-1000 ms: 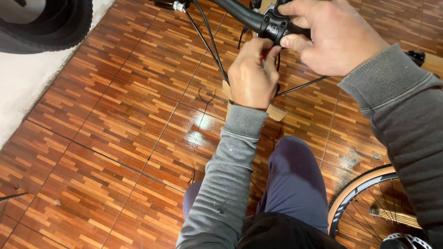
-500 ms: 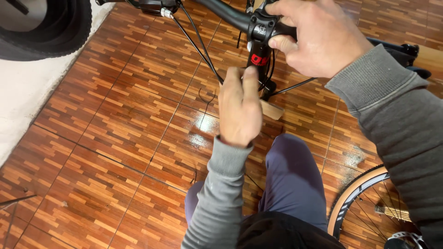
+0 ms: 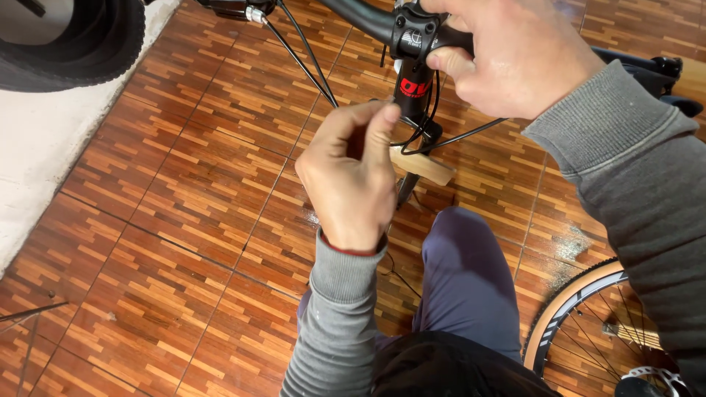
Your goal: Assembling and tightening the handlebars of a bicycle using an allen key.
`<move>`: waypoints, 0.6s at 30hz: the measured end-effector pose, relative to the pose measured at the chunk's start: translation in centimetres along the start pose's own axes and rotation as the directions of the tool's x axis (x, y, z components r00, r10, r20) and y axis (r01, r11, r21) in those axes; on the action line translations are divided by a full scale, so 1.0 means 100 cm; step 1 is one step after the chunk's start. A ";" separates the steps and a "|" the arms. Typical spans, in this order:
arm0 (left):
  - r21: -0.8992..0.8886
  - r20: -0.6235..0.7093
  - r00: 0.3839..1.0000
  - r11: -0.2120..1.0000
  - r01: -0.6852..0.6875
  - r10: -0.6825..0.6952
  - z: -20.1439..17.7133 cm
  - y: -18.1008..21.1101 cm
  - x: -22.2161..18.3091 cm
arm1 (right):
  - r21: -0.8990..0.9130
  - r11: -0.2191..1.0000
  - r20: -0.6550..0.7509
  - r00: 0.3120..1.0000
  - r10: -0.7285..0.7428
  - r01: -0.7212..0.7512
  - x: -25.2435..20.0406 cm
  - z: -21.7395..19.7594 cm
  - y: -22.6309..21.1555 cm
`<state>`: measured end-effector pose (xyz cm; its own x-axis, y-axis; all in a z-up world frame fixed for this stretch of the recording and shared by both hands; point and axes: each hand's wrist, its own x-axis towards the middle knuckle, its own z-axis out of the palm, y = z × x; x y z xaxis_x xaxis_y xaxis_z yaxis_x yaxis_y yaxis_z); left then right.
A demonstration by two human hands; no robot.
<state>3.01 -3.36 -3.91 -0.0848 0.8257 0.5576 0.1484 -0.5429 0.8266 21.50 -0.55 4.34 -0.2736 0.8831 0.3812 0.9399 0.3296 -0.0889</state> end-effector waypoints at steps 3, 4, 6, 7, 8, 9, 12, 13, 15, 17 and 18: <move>-0.263 -0.036 0.985 0.952 0.154 -0.169 0.013 -0.018 -0.001 | -0.002 1.000 0.000 1.000 -0.015 0.015 0.002 -0.003 -0.002; -0.384 -0.046 0.967 0.898 0.213 -0.249 0.017 -0.022 -0.003 | -0.010 0.999 -0.004 0.999 -0.035 0.035 0.001 -0.004 -0.002; -0.461 -0.049 0.953 0.853 0.244 -0.299 0.026 -0.025 -0.006 | -0.005 0.999 0.002 0.999 -0.042 0.042 0.001 -0.001 -0.001; -0.535 -0.049 0.937 0.801 0.268 -0.347 0.030 -0.028 -0.007 | -0.001 0.999 0.006 0.999 -0.050 0.050 0.001 0.000 0.000; -0.535 -0.048 0.936 0.801 0.270 -0.348 0.032 -0.029 -0.007 | -0.001 0.999 0.007 0.999 -0.048 0.048 0.001 0.000 0.001; -0.567 -0.050 0.937 0.782 0.257 -0.345 0.035 -0.031 -0.008 | 0.025 0.999 0.022 0.999 -0.042 0.041 0.002 0.000 0.001; -0.595 -0.056 0.940 0.767 0.240 -0.337 0.040 -0.034 -0.010 | 0.058 0.997 0.028 0.998 -0.047 0.046 0.000 0.002 0.002; -0.592 -0.062 0.942 0.772 0.233 -0.331 0.041 -0.035 -0.010 | 0.062 0.996 0.017 0.998 -0.061 0.060 0.000 0.002 0.003; -0.596 -0.056 0.938 0.766 0.243 -0.341 0.043 -0.034 -0.009 | 0.076 0.994 0.001 0.997 -0.075 0.074 0.000 0.002 0.003; -0.600 -0.049 0.934 0.758 0.255 -0.353 0.044 -0.036 -0.009 | 0.089 0.992 -0.014 0.996 -0.087 0.088 0.000 0.001 0.002; -0.607 -0.046 0.935 0.753 0.253 -0.351 0.044 -0.037 -0.009 | 0.084 0.993 -0.004 0.997 -0.077 0.077 0.000 0.001 0.001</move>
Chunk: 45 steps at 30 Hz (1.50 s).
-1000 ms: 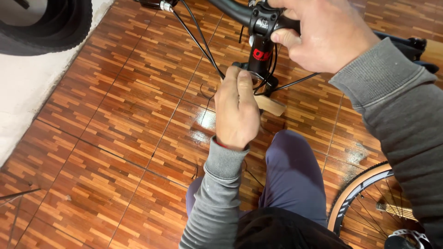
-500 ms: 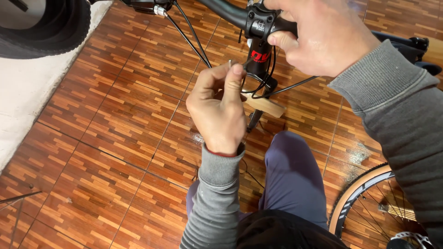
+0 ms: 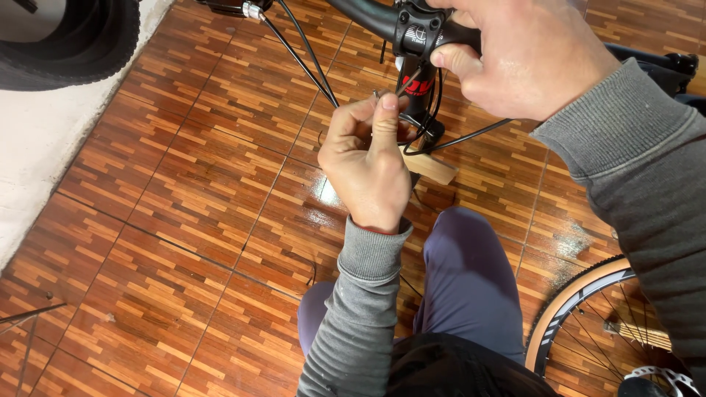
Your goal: Assembling and tightening the handlebars of a bicycle using an allen key.
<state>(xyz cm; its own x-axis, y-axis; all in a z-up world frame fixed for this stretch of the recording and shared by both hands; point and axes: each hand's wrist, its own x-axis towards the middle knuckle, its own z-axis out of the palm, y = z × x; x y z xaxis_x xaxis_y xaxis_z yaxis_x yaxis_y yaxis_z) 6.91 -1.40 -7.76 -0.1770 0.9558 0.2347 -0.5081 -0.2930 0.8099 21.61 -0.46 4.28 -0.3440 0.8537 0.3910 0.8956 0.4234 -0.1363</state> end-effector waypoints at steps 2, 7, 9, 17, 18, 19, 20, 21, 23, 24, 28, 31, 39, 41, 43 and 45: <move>-0.009 0.003 1.000 1.000 0.001 -0.001 0.000 -0.002 0.000 | -0.004 1.000 0.010 1.000 0.012 -0.012 0.000 -0.001 -0.001; -0.031 -0.043 0.999 0.999 0.010 -0.011 0.003 -0.006 0.002 | -0.160 0.980 0.104 0.985 0.134 -0.117 -0.001 0.000 0.001; -0.054 -0.060 0.998 0.998 0.027 -0.030 0.004 -0.009 0.003 | -0.178 0.980 0.083 0.991 0.108 -0.092 -0.002 0.001 0.002; -0.150 -0.116 0.989 0.986 0.072 -0.090 0.006 -0.019 0.001 | -0.191 0.974 0.094 0.985 0.142 -0.122 -0.003 0.001 0.001; -0.049 -0.119 0.993 0.999 0.002 -0.007 0.007 -0.018 -0.002 | -0.193 0.974 0.091 0.987 0.136 -0.116 -0.003 0.001 0.000; 0.054 -0.113 0.991 0.996 -0.069 0.075 0.007 -0.018 -0.006 | -0.195 0.974 0.088 0.988 0.130 -0.111 -0.004 0.001 0.000; 0.054 -0.112 0.991 0.996 -0.070 0.076 0.006 -0.010 -0.008 | -0.195 0.974 0.087 0.988 0.130 -0.111 -0.003 0.000 0.000; 0.251 -0.059 0.975 0.948 -0.195 0.216 0.005 -0.003 -0.010 | -0.188 0.978 0.077 0.991 0.109 -0.092 -0.003 -0.001 0.000; 0.428 0.024 0.940 0.846 -0.317 0.340 0.004 0.008 -0.010 | -0.183 0.980 0.065 0.994 0.088 -0.075 -0.003 0.000 0.001; 0.551 0.110 0.916 0.743 -0.380 0.386 0.004 0.016 -0.009 | -0.195 0.977 0.073 0.992 0.101 -0.085 -0.003 -0.001 0.000; 0.746 0.229 0.915 0.545 -0.384 0.331 0.006 0.036 -0.007 | -0.232 0.960 0.118 0.975 0.188 -0.158 -0.003 -0.001 -0.003; 0.741 0.109 0.977 0.640 -0.204 0.185 0.013 0.045 -0.003 | -0.255 0.953 0.110 0.974 0.198 -0.165 -0.004 -0.001 -0.001; -0.047 -0.132 0.975 0.984 0.173 -0.178 0.018 -0.001 -0.008 | -0.335 0.932 0.091 0.980 0.178 -0.139 -0.009 0.002 0.006; -0.117 -0.145 0.966 0.973 0.199 -0.215 0.016 -0.001 -0.009 | -0.353 0.924 0.100 0.976 0.192 -0.145 -0.008 0.003 0.007; 0.181 -0.071 0.995 0.982 -0.058 0.072 0.011 -0.001 -0.007 | -0.350 0.926 0.096 0.978 0.183 -0.139 -0.007 0.002 0.008; 0.420 0.096 0.954 0.857 -0.299 0.285 -0.011 0.009 -0.003 | -0.344 0.932 0.094 0.983 0.160 -0.118 -0.010 0.005 0.009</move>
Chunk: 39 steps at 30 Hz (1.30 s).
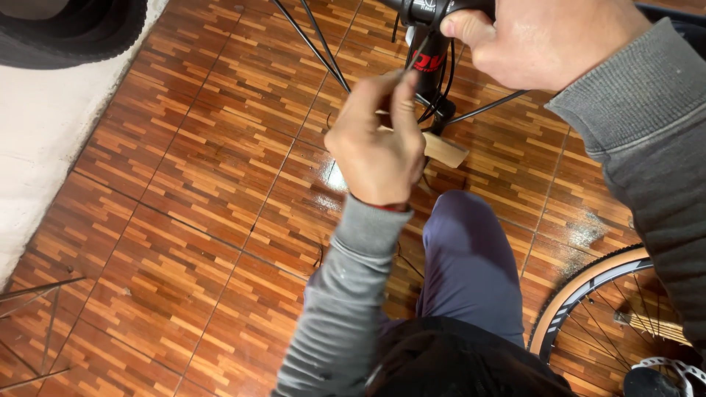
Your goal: Assembling and tightening the handlebars of a bicycle using an allen key.
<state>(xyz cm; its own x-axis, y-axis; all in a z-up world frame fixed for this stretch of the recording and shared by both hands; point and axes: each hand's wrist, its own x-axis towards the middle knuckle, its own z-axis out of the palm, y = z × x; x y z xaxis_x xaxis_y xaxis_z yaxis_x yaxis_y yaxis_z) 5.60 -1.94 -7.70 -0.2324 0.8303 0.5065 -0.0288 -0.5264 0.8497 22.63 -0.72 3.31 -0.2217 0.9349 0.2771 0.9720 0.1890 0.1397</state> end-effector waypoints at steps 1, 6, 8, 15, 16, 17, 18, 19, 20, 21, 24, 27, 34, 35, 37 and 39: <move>0.220 0.132 0.959 0.936 -0.276 0.252 -0.010 -0.004 0.005 | -0.009 1.000 -0.023 1.000 -0.015 0.015 0.000 0.002 0.002; 0.312 0.478 0.736 0.690 -0.653 0.480 -0.028 -0.001 0.012 | 0.045 0.998 -0.042 0.998 -0.050 0.052 0.000 -0.002 -0.001; 0.296 0.502 0.707 0.670 -0.681 0.498 -0.022 -0.002 0.008 | 0.044 0.998 -0.046 0.998 -0.041 0.043 0.002 -0.003 0.000; 0.112 0.233 0.954 0.969 -0.219 0.189 -0.002 -0.010 -0.015 | -0.027 0.995 -0.038 0.995 -0.092 0.091 0.000 -0.001 0.003; -0.020 0.194 0.979 0.998 -0.060 0.062 0.000 -0.009 -0.014 | -0.082 0.992 -0.030 0.994 -0.103 0.100 0.000 -0.003 0.004; -0.018 0.194 0.979 0.998 -0.057 0.059 0.000 -0.006 -0.013 | -0.080 0.992 -0.027 0.994 -0.102 0.100 0.000 -0.001 0.004; -0.108 0.202 0.978 0.992 0.065 -0.042 -0.001 -0.003 -0.011 | -0.058 0.994 -0.025 0.995 -0.092 0.090 0.000 0.000 0.003; -0.196 0.219 0.966 0.964 0.181 -0.137 0.000 0.001 -0.008 | -0.037 0.996 -0.027 0.996 -0.083 0.082 0.000 0.001 0.004; -0.195 0.218 0.966 0.964 0.180 -0.136 -0.002 0.005 -0.005 | -0.036 0.996 -0.029 0.996 -0.084 0.083 0.000 0.000 0.004; -0.108 0.240 0.967 0.987 0.118 -0.089 -0.004 0.009 -0.002 | -0.044 0.996 -0.020 0.996 -0.082 0.081 0.001 -0.001 0.004; 0.093 0.293 0.955 0.992 -0.084 0.053 -0.010 0.011 0.001 | -0.038 0.997 0.002 0.998 -0.068 0.068 0.002 -0.002 0.003; 0.245 0.353 0.911 0.919 -0.309 0.212 -0.015 0.001 -0.001 | -0.044 0.996 0.023 0.997 -0.078 0.079 0.001 0.000 0.005; 0.300 0.384 0.864 0.840 -0.451 0.327 -0.012 -0.009 -0.005 | -0.213 0.958 0.009 0.981 -0.193 0.190 -0.002 0.004 0.010; 0.301 0.384 0.864 0.841 -0.450 0.325 -0.012 -0.010 -0.005 | -0.211 0.959 0.010 0.981 -0.194 0.191 -0.003 0.007 0.012; 0.218 0.311 0.928 0.935 -0.279 0.204 -0.009 -0.012 -0.005 | -0.372 0.865 0.009 0.933 -0.359 0.336 -0.004 0.011 0.017; 0.225 0.327 0.930 0.941 -0.253 0.171 -0.014 -0.013 -0.002 | -0.389 0.850 -0.010 0.921 -0.390 0.356 -0.003 0.016 0.021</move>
<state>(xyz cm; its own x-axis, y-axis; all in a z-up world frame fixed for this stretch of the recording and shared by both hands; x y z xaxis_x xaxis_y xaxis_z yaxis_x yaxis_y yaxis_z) 4.33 -1.67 -9.08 0.0965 0.7412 0.6643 0.2499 -0.6641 0.7047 24.84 -0.14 2.01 -0.5840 0.7840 0.2104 0.7169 0.3764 0.5869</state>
